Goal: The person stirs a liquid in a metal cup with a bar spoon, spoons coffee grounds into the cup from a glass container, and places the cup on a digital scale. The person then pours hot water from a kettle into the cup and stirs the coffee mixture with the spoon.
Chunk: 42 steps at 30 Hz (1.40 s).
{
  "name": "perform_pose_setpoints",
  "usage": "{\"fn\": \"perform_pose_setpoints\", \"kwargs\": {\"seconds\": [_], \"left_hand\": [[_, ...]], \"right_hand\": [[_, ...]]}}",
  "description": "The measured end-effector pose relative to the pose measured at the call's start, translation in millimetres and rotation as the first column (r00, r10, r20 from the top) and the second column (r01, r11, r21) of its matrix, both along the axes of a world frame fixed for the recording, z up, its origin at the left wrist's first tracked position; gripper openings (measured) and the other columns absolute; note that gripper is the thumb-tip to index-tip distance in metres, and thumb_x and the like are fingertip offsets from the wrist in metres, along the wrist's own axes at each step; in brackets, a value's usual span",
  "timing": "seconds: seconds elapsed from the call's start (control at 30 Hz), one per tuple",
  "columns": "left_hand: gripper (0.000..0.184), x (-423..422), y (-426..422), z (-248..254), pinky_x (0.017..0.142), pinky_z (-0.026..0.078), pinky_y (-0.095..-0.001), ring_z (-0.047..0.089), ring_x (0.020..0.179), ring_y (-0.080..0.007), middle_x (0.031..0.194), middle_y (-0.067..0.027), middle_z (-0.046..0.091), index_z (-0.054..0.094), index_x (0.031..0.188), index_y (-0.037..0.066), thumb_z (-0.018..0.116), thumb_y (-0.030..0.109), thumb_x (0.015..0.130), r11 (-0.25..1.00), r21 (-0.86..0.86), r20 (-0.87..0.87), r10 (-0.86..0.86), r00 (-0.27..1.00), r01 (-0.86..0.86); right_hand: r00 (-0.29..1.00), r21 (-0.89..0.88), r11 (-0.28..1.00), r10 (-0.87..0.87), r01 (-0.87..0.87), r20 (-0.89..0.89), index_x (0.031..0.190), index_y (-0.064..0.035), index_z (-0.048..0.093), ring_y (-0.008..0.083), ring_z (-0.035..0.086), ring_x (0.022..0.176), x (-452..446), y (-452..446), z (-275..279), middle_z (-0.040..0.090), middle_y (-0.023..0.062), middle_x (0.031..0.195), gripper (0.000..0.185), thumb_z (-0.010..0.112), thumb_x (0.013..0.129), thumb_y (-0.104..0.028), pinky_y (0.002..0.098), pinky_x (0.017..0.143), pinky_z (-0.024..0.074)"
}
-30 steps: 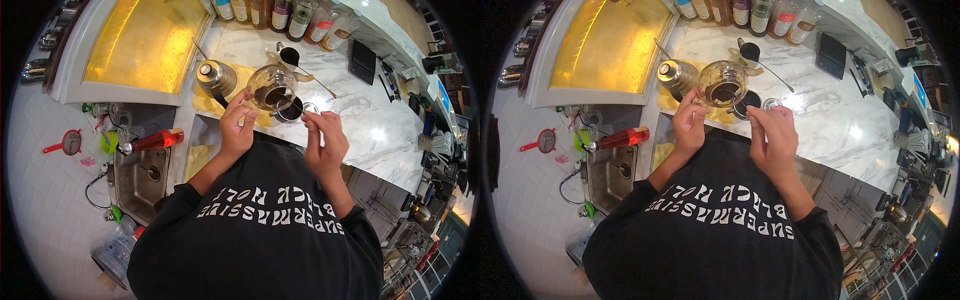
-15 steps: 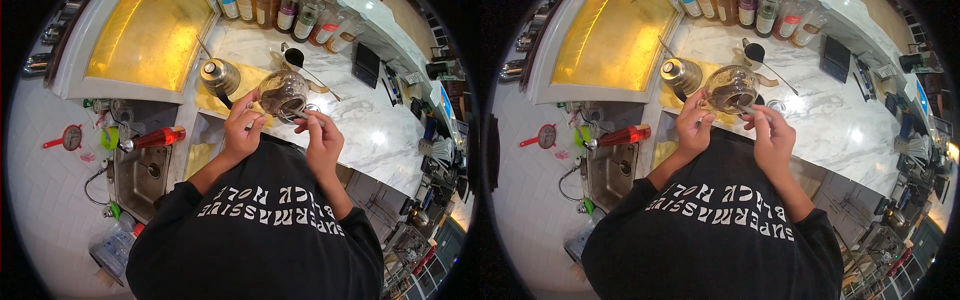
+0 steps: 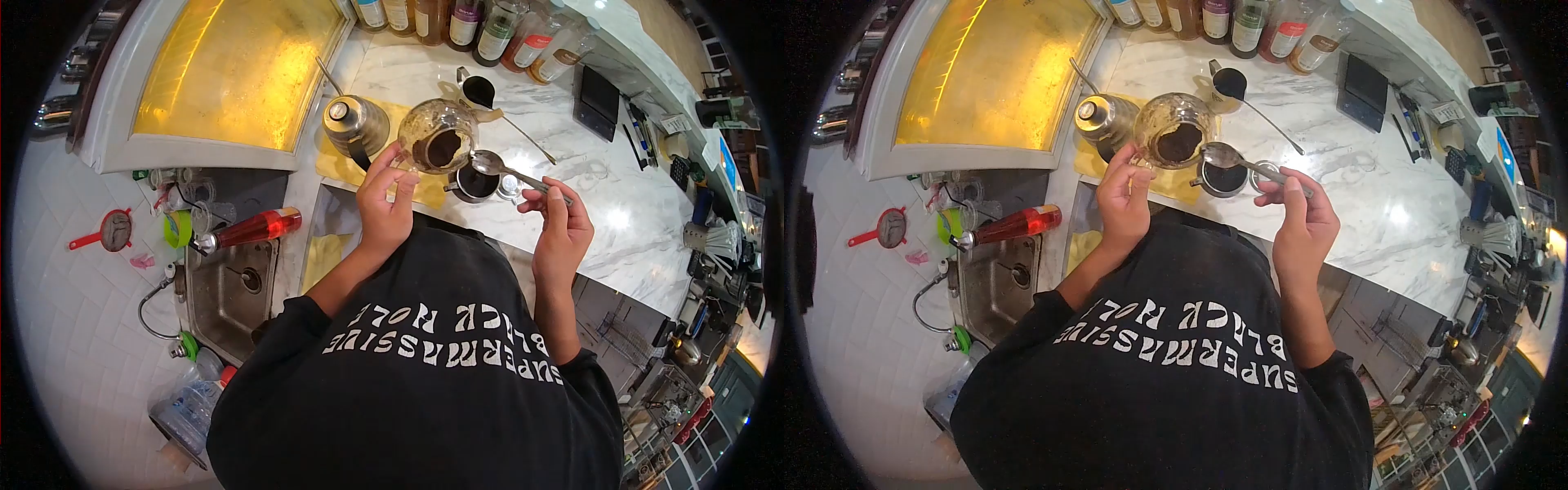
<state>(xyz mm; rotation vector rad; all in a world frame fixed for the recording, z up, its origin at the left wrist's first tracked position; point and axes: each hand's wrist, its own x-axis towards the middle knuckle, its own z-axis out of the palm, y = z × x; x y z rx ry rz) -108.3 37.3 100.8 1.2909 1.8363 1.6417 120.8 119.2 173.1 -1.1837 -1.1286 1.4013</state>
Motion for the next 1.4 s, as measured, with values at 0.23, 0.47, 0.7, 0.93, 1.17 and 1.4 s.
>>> {"fn": "perform_pose_setpoints", "kwargs": {"seconds": [0.23, 0.47, 0.7, 0.93, 1.17, 1.4], "left_hand": [[0.021, -1, 4, -14, 0.099, 0.049, -0.0360, 0.064, 0.119, -0.0269, 0.139, -0.0263, 0.059, 0.069, 0.094, -0.005, 0.066, 0.015, 0.101, 0.999, -0.042, 0.230, 0.033, 0.973, -0.024], [0.023, -2, 1, -22, 0.094, 0.050, -0.0306, 0.062, 0.116, -0.0196, 0.142, -0.0247, 0.056, 0.069, 0.097, -0.005, 0.065, 0.016, 0.102, 0.997, -0.082, 0.315, 0.020, 0.949, 0.007], [0.021, 0, 0, -9, 0.099, 0.050, -0.0386, 0.066, 0.117, -0.0320, 0.138, -0.0268, 0.060, 0.069, 0.092, -0.005, 0.069, 0.015, 0.098, 0.998, -0.004, 0.083, -0.055, 0.995, 0.056], [0.023, 3, -3, 20, 0.103, 0.048, -0.0411, 0.064, 0.121, -0.0351, 0.138, -0.0272, 0.060, 0.067, 0.086, -0.004, 0.071, 0.016, 0.096, 0.996, 0.038, -0.045, -0.083, 0.996, 0.084], [0.018, 8, 0, 18, 0.099, 0.051, -0.0415, 0.067, 0.115, -0.0358, 0.136, -0.0251, 0.062, 0.068, 0.088, -0.004, 0.073, 0.012, 0.093, 0.995, 0.046, -0.118, -0.085, 0.989, 0.091], [0.019, 11, 1, 10, 0.100, 0.050, -0.0407, 0.067, 0.116, -0.0347, 0.133, -0.0271, 0.063, 0.068, 0.090, -0.005, 0.072, 0.014, 0.095, 1.000, -0.002, -0.020, -0.018, 1.000, 0.018]], "right_hand": [[0.892, 0.160, 0.977, 0.059, -0.145, 0.448, 0.111, 0.0037, 0.071, 0.0202, 0.072, 0.084, -5, -6, -27, 0.076, 0.0159, 0.096, 0.017, 0.061, 0.101, -0.004, 0.0337, 0.079, 0.0555], [0.838, 0.443, 0.871, -0.069, -0.214, 0.541, 0.110, 0.0001, 0.072, 0.0266, 0.072, 0.087, -3, -6, -2, 0.075, 0.0168, 0.096, 0.017, 0.066, 0.094, 0.003, 0.0329, 0.078, 0.0550], [0.869, 0.518, 0.794, 0.025, -0.318, 0.495, 0.110, -0.0020, 0.073, 0.0250, 0.069, 0.078, -32, -3, 11, 0.075, 0.0118, 0.089, 0.021, 0.069, 0.091, 0.004, 0.0324, 0.074, 0.0529], [0.859, 0.471, 0.799, 0.108, -0.375, 0.501, 0.109, -0.0014, 0.073, 0.0236, 0.068, 0.075, -39, -10, -7, 0.076, 0.0109, 0.090, 0.017, 0.068, 0.093, 0.001, 0.0316, 0.073, 0.0516], [0.980, -0.015, 0.980, 0.197, -0.197, 0.011, 0.119, 0.0068, 0.069, 0.0125, 0.068, 0.080, -39, -10, -4, 0.076, 0.0134, 0.095, 0.024, 0.056, 0.105, -0.009, 0.0276, 0.077, 0.0537], [0.993, -0.011, 0.993, 0.114, -0.114, -0.016, 0.118, 0.0076, 0.067, 0.0159, 0.068, 0.076, -27, 2, 4, 0.075, 0.0165, 0.094, 0.025, 0.057, 0.105, -0.011, 0.0298, 0.076, 0.0551]]}}
